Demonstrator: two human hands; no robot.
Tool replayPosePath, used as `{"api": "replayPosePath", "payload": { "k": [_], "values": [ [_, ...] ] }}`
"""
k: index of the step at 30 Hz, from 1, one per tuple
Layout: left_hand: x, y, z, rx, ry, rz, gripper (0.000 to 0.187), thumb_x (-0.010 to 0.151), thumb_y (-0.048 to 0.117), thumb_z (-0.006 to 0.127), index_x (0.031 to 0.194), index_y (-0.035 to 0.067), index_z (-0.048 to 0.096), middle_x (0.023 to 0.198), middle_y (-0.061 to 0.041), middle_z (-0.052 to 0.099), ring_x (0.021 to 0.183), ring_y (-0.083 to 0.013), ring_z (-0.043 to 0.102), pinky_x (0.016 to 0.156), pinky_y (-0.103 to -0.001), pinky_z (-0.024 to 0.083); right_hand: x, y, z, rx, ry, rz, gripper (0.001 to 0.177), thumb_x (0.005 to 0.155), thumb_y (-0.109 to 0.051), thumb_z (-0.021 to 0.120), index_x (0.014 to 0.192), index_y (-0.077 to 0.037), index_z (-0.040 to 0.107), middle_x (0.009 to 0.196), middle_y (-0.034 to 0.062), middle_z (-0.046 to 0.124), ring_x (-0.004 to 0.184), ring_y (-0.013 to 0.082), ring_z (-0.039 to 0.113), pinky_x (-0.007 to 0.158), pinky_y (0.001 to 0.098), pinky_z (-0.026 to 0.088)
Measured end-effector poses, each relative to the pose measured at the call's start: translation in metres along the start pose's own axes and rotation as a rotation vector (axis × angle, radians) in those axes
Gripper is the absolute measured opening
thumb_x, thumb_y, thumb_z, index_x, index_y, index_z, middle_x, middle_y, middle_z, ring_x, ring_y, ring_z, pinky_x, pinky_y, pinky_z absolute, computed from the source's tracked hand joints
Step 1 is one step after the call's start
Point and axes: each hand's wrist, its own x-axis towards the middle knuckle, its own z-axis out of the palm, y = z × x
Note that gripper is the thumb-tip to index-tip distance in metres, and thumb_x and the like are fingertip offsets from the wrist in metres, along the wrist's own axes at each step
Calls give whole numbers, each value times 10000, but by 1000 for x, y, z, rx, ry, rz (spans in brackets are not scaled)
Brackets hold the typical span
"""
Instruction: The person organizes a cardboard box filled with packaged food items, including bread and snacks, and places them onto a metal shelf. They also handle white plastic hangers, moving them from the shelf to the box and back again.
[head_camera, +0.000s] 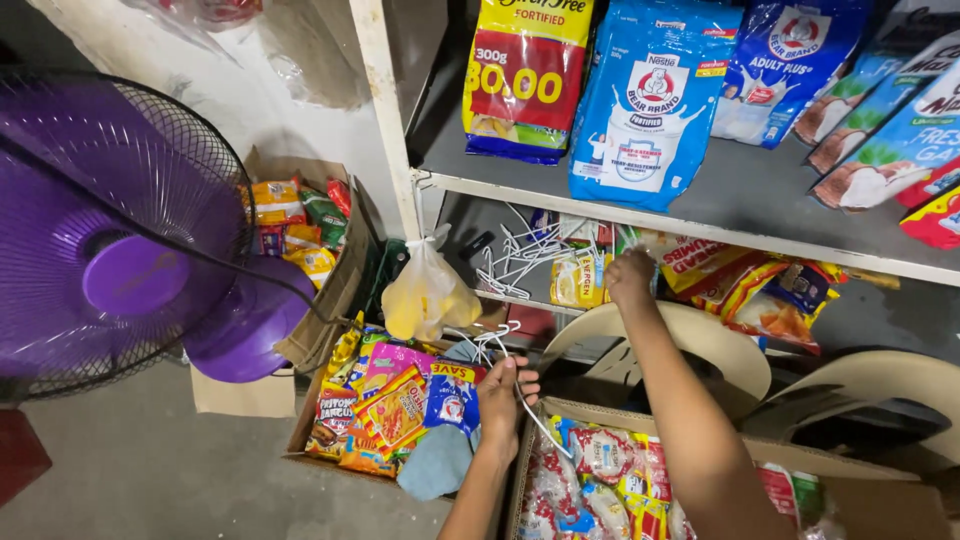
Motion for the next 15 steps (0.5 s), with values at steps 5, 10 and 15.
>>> {"api": "replayPosePath", "payload": {
  "k": [5,10,15],
  "values": [
    [18,-10,-15,-23,1,0,334,1028,364,559,1103,74,707,853,-46,706,703,-132,641,656,-289,539,-15,6,22,50,163,-42,445,981,-476,383,634,-197,382,462,11,296,356,182,252,352,359,220],
    [26,-14,-21,7,6,16,343,1021,366,560,1100,67,707,847,-46,712,702,-126,641,657,-284,541,9,17,-19,-127,-35,-118,418,1092,-368,373,712,-207,442,550,-23,308,439,138,277,405,318,226],
    [35,-21,-16,-2,-23,35,357,1011,376,569,1099,60,710,845,-51,723,692,-128,644,645,-288,533,5,17,-12,-186,33,-130,410,1103,-293,403,698,-226,414,544,-39,266,429,125,237,409,316,209]
  ]
}}
